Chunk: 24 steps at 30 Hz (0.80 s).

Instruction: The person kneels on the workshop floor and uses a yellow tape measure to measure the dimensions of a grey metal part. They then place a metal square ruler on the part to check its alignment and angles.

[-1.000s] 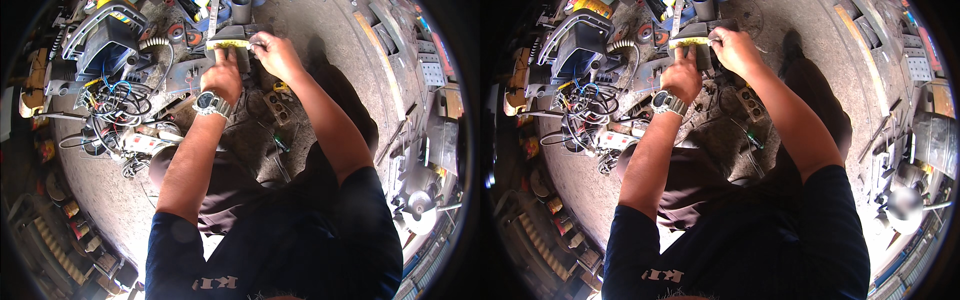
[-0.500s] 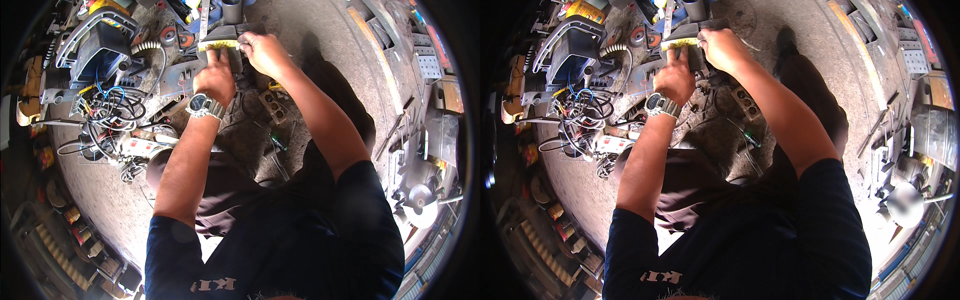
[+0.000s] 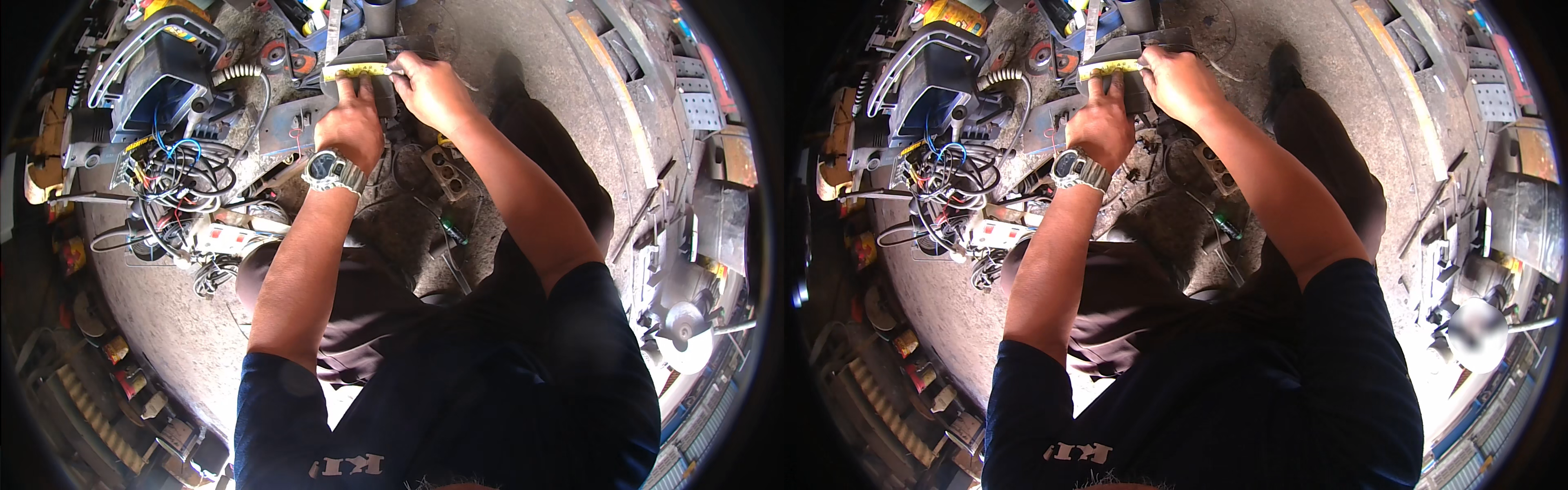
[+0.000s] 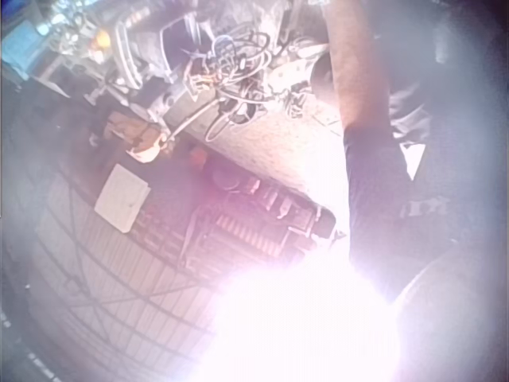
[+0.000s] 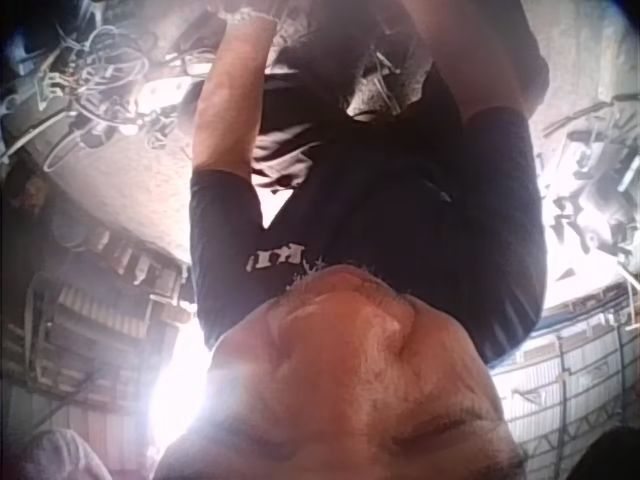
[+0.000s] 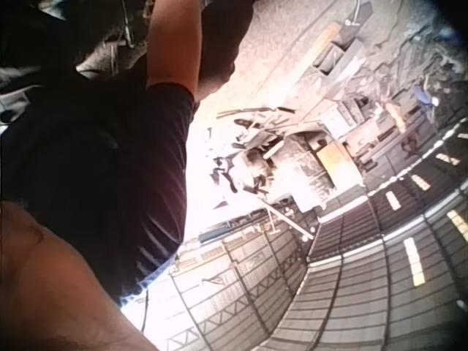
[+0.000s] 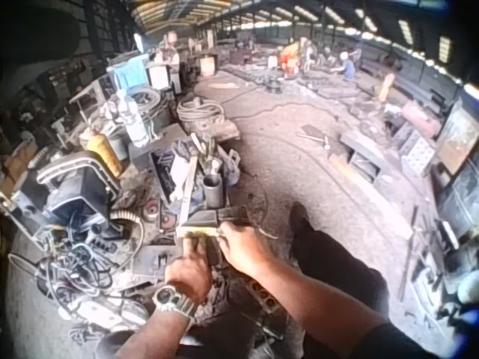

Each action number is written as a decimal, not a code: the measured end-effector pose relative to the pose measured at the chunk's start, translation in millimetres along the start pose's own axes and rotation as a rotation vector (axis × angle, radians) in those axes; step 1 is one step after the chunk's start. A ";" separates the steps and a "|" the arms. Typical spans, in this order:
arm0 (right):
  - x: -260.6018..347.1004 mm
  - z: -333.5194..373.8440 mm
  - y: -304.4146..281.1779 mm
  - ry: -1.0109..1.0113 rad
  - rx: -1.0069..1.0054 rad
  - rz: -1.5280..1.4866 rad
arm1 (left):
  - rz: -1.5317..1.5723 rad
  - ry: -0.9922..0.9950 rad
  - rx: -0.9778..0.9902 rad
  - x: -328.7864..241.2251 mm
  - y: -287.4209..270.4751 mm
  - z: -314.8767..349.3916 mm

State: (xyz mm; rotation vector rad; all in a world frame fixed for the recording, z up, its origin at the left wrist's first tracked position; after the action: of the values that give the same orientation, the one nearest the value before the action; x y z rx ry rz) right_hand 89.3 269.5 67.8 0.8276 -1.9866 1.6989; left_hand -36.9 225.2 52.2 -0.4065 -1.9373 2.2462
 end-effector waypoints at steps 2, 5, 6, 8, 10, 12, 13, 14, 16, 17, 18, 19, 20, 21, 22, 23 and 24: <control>-1.3 2.0 0.4 -0.019 -0.021 -0.001 | 0.000 0.002 -0.001 -0.9 -0.1 -0.7; -0.9 5.3 0.0 -0.016 -0.029 -0.017 | 0.003 0.001 0.003 -0.3 1.5 -1.6; -0.3 6.8 -0.2 -0.010 -0.027 -0.024 | 0.003 0.003 0.001 0.1 2.5 -2.1; 1.7 9.3 0.0 -0.007 -0.047 -0.025 | 0.000 0.001 0.004 1.0 2.1 -1.3; 2.0 10.7 -0.4 -0.016 -0.068 -0.032 | -0.003 -0.001 0.011 1.1 2.1 -1.0; 1.1 12.3 -1.1 -0.039 -0.092 -0.048 | -0.009 0.003 0.009 0.5 2.2 -1.7; 0.8 13.0 -0.9 -0.047 -0.100 -0.061 | -0.013 0.004 0.008 0.3 2.1 -1.8; 0.6 13.6 -0.6 -0.055 -0.109 -0.074 | -0.011 0.005 0.008 0.2 2.1 -1.7; 0.5 14.0 -0.4 -0.058 -0.115 -0.084 | -0.007 0.005 0.006 0.1 2.1 -1.4; 0.7 14.0 -0.4 -0.053 -0.112 -0.081 | -0.009 0.005 0.004 0.4 2.4 -1.5; 0.9 14.0 -0.3 -0.048 -0.109 -0.078 | -0.011 0.005 0.002 0.7 3.1 -1.7; 1.4 14.0 -0.3 -0.047 -0.105 -0.076 | -0.015 0.005 0.000 0.8 2.7 -1.7; 2.0 14.0 -0.4 -0.045 -0.101 -0.074 | -0.018 0.006 -0.002 0.9 2.3 -1.5; 2.8 13.9 -0.2 -0.044 -0.097 -0.072 | -0.020 0.006 -0.004 1.2 2.0 -1.2; 1.9 14.1 0.2 -0.048 -0.107 -0.070 | -0.022 0.009 -0.006 0.6 2.0 -1.4; 1.4 14.0 1.2 -0.052 -0.116 -0.067 | -0.020 0.011 -0.009 0.4 2.1 -1.5; 0.8 14.1 1.8 -0.057 -0.126 -0.065 | -0.019 0.012 -0.011 0.3 2.0 -1.6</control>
State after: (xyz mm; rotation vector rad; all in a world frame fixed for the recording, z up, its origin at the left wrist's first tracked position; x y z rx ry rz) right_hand 88.6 255.7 64.3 0.8951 -2.0567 1.5132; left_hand -36.6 226.6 50.0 -0.4001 -1.9408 2.2174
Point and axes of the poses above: each hand's wrist, its own z-axis away from the middle knuckle, its own y-axis out of the palm, x = y × z, the point moved 10 cm from there along -z, towards the middle knuckle, and after that the axes turned 13 degrees about y, right-handed, at the moved point
